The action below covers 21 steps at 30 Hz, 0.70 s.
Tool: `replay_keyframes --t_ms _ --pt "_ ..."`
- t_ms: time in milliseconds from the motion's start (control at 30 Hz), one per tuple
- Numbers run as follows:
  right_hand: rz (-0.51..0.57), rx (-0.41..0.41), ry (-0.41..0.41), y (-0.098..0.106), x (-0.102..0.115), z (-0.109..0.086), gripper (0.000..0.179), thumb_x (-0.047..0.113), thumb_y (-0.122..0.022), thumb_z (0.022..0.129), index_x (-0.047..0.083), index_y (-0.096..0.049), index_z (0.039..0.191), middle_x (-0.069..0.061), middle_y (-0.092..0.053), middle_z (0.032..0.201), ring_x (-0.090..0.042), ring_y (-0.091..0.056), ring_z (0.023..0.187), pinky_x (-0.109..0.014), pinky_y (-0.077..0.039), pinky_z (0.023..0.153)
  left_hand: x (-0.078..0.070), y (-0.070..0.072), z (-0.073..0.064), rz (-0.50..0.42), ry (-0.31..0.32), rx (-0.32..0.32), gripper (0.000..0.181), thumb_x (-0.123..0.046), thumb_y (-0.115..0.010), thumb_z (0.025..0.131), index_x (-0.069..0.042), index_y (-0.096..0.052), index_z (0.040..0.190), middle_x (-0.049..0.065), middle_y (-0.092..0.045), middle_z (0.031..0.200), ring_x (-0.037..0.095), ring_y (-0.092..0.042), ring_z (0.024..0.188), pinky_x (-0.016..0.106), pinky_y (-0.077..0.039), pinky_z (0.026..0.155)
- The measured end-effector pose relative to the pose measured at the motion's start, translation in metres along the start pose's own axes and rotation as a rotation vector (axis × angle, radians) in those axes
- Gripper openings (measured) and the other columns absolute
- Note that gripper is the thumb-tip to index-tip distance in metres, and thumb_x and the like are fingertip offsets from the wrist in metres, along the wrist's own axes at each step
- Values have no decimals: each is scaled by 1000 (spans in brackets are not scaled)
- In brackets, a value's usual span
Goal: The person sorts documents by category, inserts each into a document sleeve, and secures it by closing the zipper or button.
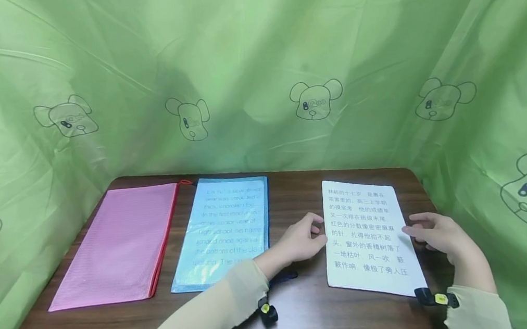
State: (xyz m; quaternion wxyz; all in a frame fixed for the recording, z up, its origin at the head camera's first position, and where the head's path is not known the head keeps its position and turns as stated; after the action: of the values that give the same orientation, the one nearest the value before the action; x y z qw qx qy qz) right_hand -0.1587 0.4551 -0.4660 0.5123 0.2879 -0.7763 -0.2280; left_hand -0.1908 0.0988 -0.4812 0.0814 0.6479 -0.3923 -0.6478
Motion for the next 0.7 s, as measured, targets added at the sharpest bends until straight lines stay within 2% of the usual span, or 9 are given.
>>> replay_keyframes --t_ms 200,367,467,567,700 --pt "49 36 -26 -9 3 0 91 32 -77 104 -14 -25 163 -47 -48 146 -29 -73 105 -44 -63 87 -8 -12 -6 -134 63 -53 42 -22 -72 98 -17 -64 139 3 -71 122 13 -64 108 32 -52 94" --pt "73 41 -23 -14 6 3 92 23 -79 103 -10 -21 166 -43 -49 142 -30 -69 108 -44 -64 88 -12 -19 -5 -215 85 -89 38 -21 -73 97 -18 -66 134 5 -70 123 13 -62 109 33 -50 95" --pt "53 27 0 -15 7 4 90 20 -79 102 -7 -23 167 -41 -49 141 -34 -67 111 -45 -64 88 -13 -21 -3 -246 69 -123 35 -17 -73 95 -17 -67 130 6 -70 119 14 -62 107 34 -51 95" --pt "64 32 34 -17 7 5 88 18 -78 103 -5 -24 168 -42 -48 144 -36 -64 116 -41 -63 87 -7 -26 3 -245 33 -164 33 -12 -74 92 -17 -69 124 3 -68 108 15 -61 98 33 -51 87" --pt "102 71 71 -22 7 5 86 21 -79 103 -1 -28 169 -34 -58 140 -28 -64 114 -34 -58 85 3 -29 7 -230 23 -209 30 -5 -75 89 -17 -74 117 -3 -62 93 12 -56 81 28 -47 75"
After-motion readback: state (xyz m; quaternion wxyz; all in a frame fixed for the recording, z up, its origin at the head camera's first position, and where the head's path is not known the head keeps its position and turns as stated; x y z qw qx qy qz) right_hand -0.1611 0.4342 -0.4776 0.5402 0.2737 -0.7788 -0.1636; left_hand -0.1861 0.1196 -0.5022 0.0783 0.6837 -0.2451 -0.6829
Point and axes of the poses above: each hand's wrist, its own z-axis towards the middle knuckle, its own y-axis out of the back of the hand, x = y × z, the point moved 3 cm from there along z, towards the middle knuckle
